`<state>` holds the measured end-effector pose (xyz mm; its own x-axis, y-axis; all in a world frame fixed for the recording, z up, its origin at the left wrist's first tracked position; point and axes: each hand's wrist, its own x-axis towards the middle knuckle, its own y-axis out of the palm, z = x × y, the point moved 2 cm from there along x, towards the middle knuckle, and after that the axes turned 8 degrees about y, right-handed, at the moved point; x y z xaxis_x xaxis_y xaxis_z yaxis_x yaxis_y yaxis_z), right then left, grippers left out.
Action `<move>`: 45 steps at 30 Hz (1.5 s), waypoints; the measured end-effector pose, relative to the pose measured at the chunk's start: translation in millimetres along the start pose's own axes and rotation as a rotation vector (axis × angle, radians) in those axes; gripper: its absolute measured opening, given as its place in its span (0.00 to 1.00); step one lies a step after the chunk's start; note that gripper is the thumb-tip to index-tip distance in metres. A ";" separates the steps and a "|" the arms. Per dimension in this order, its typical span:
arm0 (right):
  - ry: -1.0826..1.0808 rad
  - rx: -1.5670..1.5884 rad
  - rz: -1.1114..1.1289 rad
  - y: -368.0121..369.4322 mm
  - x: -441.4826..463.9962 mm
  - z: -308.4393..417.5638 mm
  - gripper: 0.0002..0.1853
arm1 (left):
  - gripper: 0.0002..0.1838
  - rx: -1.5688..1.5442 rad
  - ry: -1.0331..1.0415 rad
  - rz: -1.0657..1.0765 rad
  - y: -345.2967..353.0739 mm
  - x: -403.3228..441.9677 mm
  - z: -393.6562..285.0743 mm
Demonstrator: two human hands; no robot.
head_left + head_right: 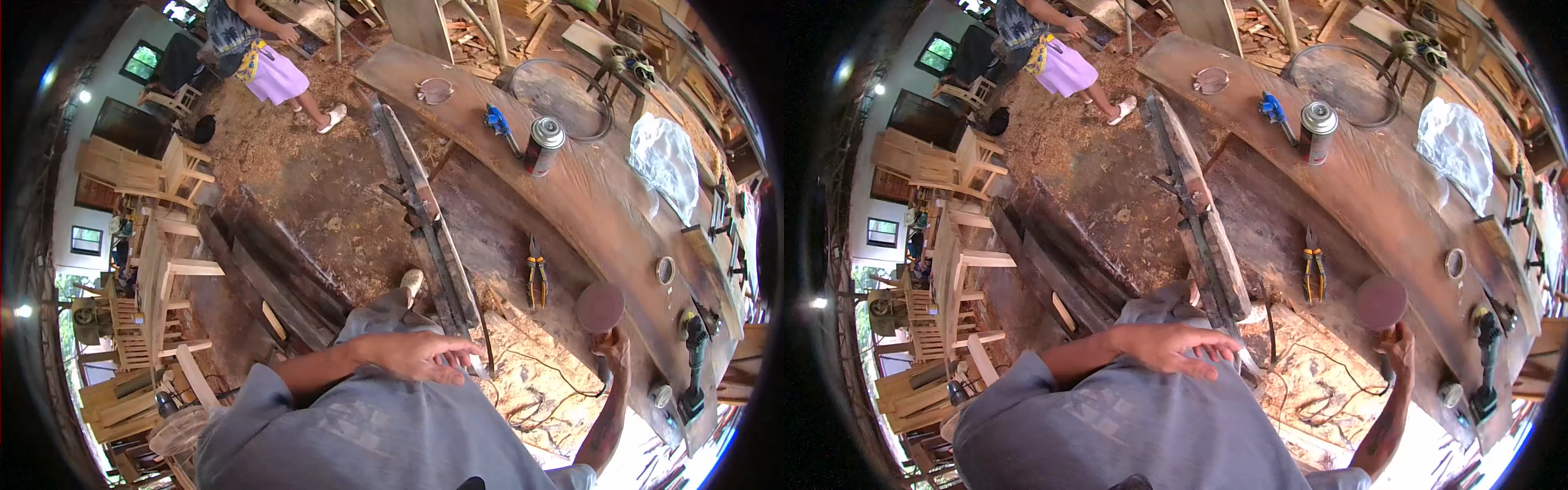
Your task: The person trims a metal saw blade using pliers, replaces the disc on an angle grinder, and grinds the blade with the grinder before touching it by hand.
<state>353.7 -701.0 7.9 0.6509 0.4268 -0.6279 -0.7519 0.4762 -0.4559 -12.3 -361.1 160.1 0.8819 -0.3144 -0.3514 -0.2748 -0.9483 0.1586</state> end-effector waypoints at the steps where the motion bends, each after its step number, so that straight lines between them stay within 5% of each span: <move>1: 0.005 -0.001 0.000 -1.5 2.8 -0.3 0.27 | 0.39 0.003 0.007 -0.020 -1.0 -2.8 -0.3; 7: -0.065 -0.148 0.088 -20.7 24.0 -24.3 0.30 | 0.40 -0.007 0.001 -0.036 4.4 -13.0 -1.4; 11: -0.247 -0.344 -0.187 -6.0 14.5 -15.1 0.24 | 0.40 -0.025 0.008 -0.083 4.3 -20.6 6.8; 13: -0.247 -0.508 -0.202 4.2 19.6 -35.5 0.28 | 0.40 -0.015 0.016 -0.102 2.0 -24.8 5.3; 16: -0.473 -0.603 -0.546 21.2 11.4 -48.0 0.32 | 0.40 0.005 0.021 -0.141 -1.7 -31.4 2.1; 27: -0.335 -0.656 -0.694 42.0 -8.1 -54.7 0.45 | 0.34 0.190 0.036 -0.121 -49.3 -52.6 -15.7; 31: -0.127 -0.659 -0.817 54.4 -41.2 -49.8 0.47 | 0.22 -0.068 0.065 -0.459 -104.6 -65.3 -16.4; 35: -0.040 -0.534 -0.993 75.5 -91.9 -57.9 0.48 | 0.18 0.433 0.042 -0.846 -183.0 -71.8 -12.7; 36: -0.009 -0.544 -0.996 84.8 -106.6 -59.7 0.48 | 0.18 0.423 0.038 -0.817 -202.5 -65.1 -11.6; 38: 0.029 -0.477 -1.018 109.2 -139.9 -59.1 0.44 | 0.23 1.179 0.390 -0.647 -233.6 -49.3 -17.1; 45: 0.338 -0.201 -1.115 243.0 -230.7 25.1 0.38 | 0.32 1.078 0.492 -0.016 -304.3 7.9 3.2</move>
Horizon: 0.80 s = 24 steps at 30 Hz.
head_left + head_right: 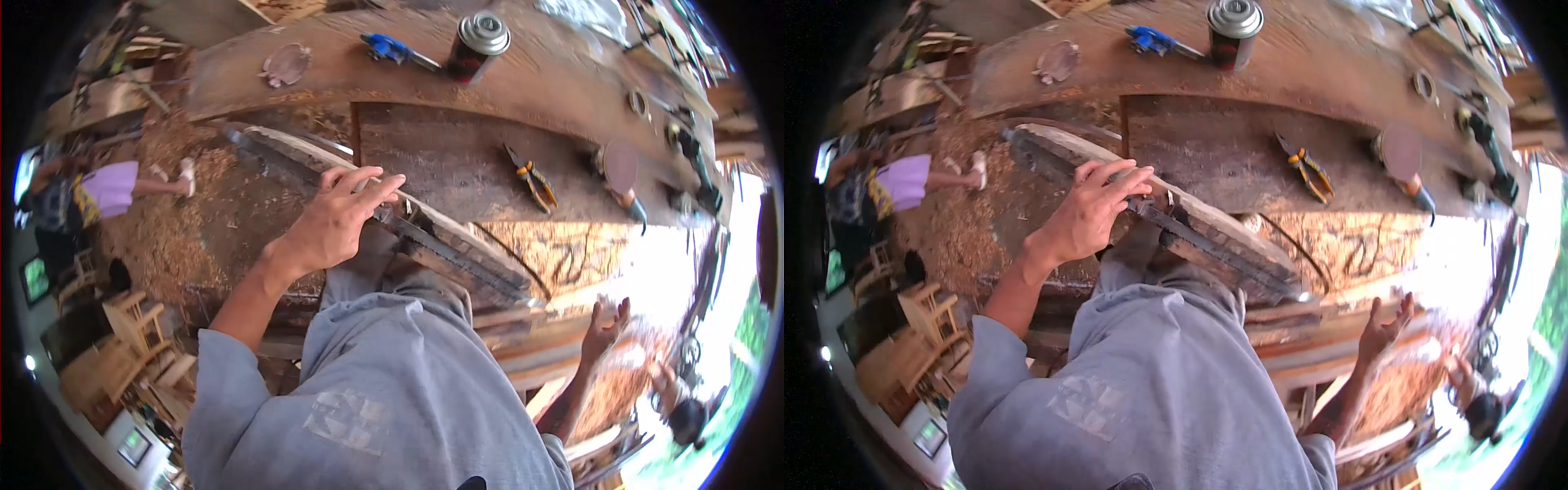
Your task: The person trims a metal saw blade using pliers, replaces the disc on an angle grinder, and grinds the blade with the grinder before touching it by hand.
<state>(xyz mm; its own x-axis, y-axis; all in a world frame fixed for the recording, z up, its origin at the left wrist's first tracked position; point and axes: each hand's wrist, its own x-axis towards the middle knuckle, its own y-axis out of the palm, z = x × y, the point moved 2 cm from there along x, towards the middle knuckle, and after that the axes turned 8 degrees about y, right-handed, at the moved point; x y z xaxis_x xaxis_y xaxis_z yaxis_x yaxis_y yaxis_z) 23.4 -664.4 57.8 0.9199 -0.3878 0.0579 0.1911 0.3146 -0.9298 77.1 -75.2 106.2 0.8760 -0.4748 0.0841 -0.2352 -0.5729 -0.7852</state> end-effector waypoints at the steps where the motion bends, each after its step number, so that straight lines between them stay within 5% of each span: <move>1: 0.055 0.000 -0.001 -4.0 -22.6 12.8 0.38 | 0.35 -0.007 0.050 0.064 -0.9 -1.3 9.2; 12: 0.247 -0.067 0.021 -22.1 -126.4 106.5 0.38 | 0.33 -0.140 0.187 0.133 -21.4 8.0 37.3; 15: 0.240 -0.070 0.036 -26.0 -111.8 109.8 0.37 | 0.32 -0.170 0.172 0.221 -14.4 2.8 41.1; 20: 0.079 -0.099 0.117 -19.9 -45.4 83.2 0.36 | 0.29 -0.135 0.014 -0.056 -35.0 -0.2 45.8; 24: -0.037 -0.101 0.159 -9.7 29.8 75.7 0.35 | 0.36 -0.094 0.024 0.054 -0.8 -9.2 27.8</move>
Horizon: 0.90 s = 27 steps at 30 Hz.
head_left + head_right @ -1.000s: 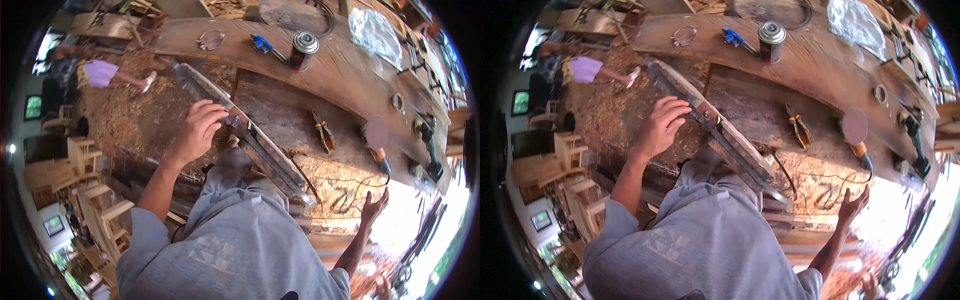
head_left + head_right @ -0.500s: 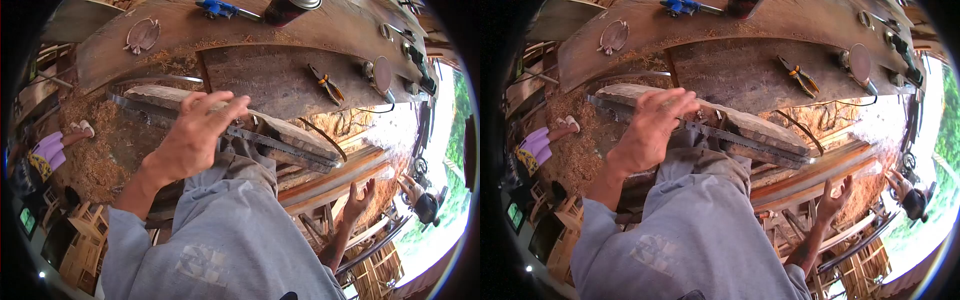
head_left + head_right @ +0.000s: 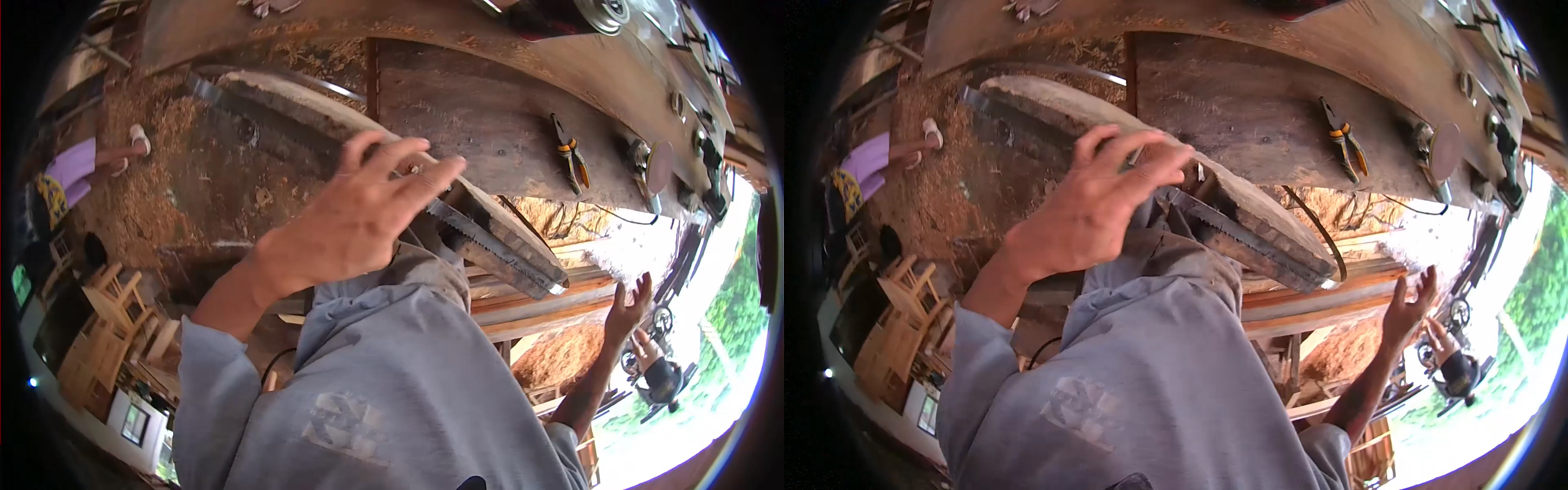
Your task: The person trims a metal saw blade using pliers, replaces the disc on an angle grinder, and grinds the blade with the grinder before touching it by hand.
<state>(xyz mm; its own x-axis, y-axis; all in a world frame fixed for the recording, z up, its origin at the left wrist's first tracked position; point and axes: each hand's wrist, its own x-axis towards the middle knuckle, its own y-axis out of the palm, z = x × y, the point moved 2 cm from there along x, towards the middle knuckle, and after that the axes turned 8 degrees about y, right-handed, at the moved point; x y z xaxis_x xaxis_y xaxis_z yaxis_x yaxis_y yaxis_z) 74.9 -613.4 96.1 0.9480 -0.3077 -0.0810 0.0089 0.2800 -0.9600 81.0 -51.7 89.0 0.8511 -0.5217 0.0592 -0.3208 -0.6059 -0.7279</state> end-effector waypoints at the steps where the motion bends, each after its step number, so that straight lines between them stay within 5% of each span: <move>1: -0.075 -0.024 -0.005 -1.5 17.3 3.1 0.35 | 0.38 -0.017 0.009 0.002 6.2 -2.8 -3.0; 8: -0.292 -0.055 -0.024 -15.0 74.8 51.1 0.34 | 0.25 0.169 -0.121 -0.461 -17.0 -30.6 2.2; 13: -0.317 -0.132 0.028 -12.8 70.0 74.3 0.33 | 0.21 0.188 -0.180 -0.537 -4.0 -45.1 -3.4; 20: -0.335 -0.163 0.061 -12.5 50.0 92.7 0.30 | 0.30 0.223 0.065 -0.410 22.3 -17.6 0.2; 22: -0.309 -0.223 0.096 -14.1 54.2 82.7 0.31 | 0.38 0.095 0.058 -0.181 22.5 -8.7 -4.0; 27: -0.047 -0.285 0.183 -17.7 94.8 17.0 0.37 | 0.42 0.028 0.016 -0.087 20.8 -11.5 -3.7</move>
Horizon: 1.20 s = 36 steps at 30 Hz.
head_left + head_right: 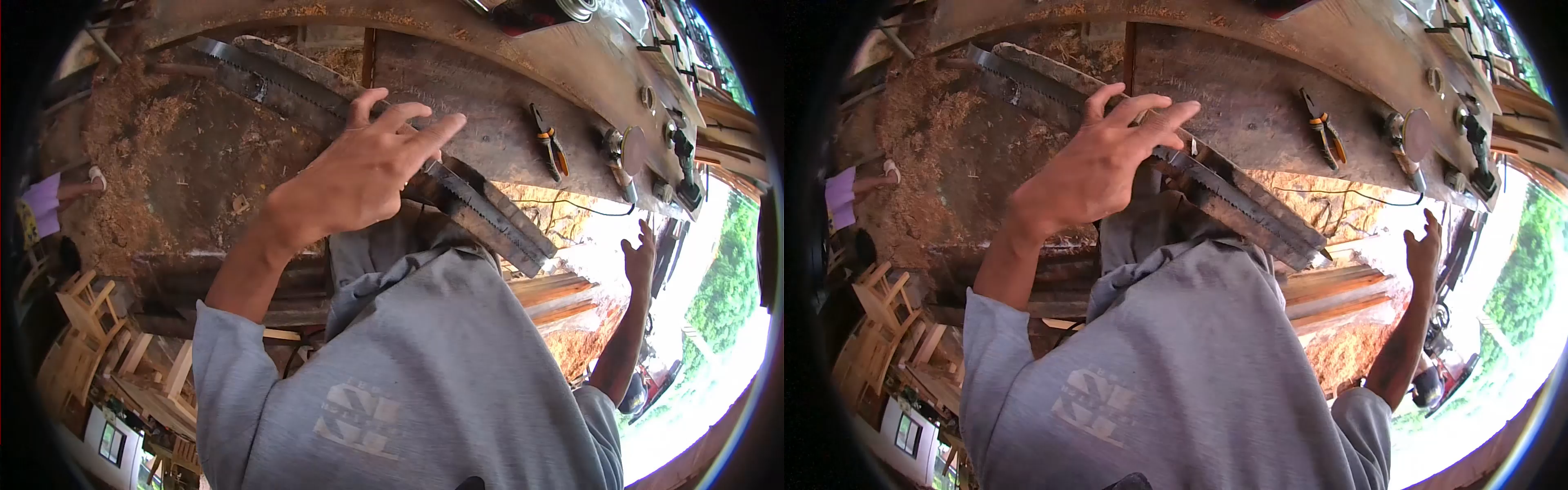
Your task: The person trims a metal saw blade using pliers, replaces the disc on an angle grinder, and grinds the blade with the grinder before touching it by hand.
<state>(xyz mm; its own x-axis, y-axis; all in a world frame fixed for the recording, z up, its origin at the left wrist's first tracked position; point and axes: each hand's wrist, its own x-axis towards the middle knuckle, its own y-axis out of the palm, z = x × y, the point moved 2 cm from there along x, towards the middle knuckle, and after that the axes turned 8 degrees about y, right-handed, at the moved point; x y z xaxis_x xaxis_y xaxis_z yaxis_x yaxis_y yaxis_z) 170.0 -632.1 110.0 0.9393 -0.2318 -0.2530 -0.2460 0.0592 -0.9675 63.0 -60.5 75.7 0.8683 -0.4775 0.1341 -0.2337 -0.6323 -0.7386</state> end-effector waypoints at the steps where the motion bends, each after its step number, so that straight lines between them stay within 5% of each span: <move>1: -0.025 -0.051 -0.008 4.2 13.6 -20.6 0.39 | 0.42 -0.019 -0.013 -0.057 -1.0 0.0 -0.2; 9: -0.103 -0.107 -0.049 17.1 79.8 -39.0 0.47 | 0.41 0.067 -0.132 0.059 -2.7 8.4 -22.4; 13: -0.157 -0.080 0.075 36.3 123.4 -43.8 0.52 | 0.37 0.156 -0.266 -0.162 -15.0 2.2 -36.1; 15: -0.370 -0.167 0.103 51.7 140.2 -43.6 0.52 | 0.36 0.197 -0.334 -0.241 -14.3 -3.8 -43.0; 21: -0.245 0.107 0.275 65.9 186.0 -50.5 0.48 | 0.36 0.205 -0.345 -0.162 20.6 -3.4 -55.8; 24: -0.331 0.247 0.205 94.6 221.2 -66.2 0.45 | 0.36 0.208 -0.334 -0.148 17.8 4.1 -53.4; 26: -0.455 0.610 0.392 133.9 257.4 -85.3 0.38 | 0.36 0.221 -0.336 -0.127 14.5 6.3 -52.2; 29: -0.477 0.216 0.419 115.8 251.2 -54.3 0.30 | 0.34 0.167 -0.290 -0.138 12.3 8.9 -53.6; 33: -0.626 0.429 0.322 112.5 236.6 -45.7 0.26 | 0.36 0.186 -0.283 -0.229 9.1 12.8 -52.3; 36: -0.544 0.478 0.299 128.9 248.9 -61.5 0.27 | 0.37 0.262 -0.261 -0.179 11.9 13.8 -47.9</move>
<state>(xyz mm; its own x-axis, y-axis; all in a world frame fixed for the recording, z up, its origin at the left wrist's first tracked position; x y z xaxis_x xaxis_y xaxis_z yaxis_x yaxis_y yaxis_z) 357.4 -741.9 -77.6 0.8648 0.3612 -0.3488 -0.4936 0.4844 -0.7223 51.3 -103.9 100.4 0.9749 -0.1817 0.1286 0.0214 -0.4985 -0.8666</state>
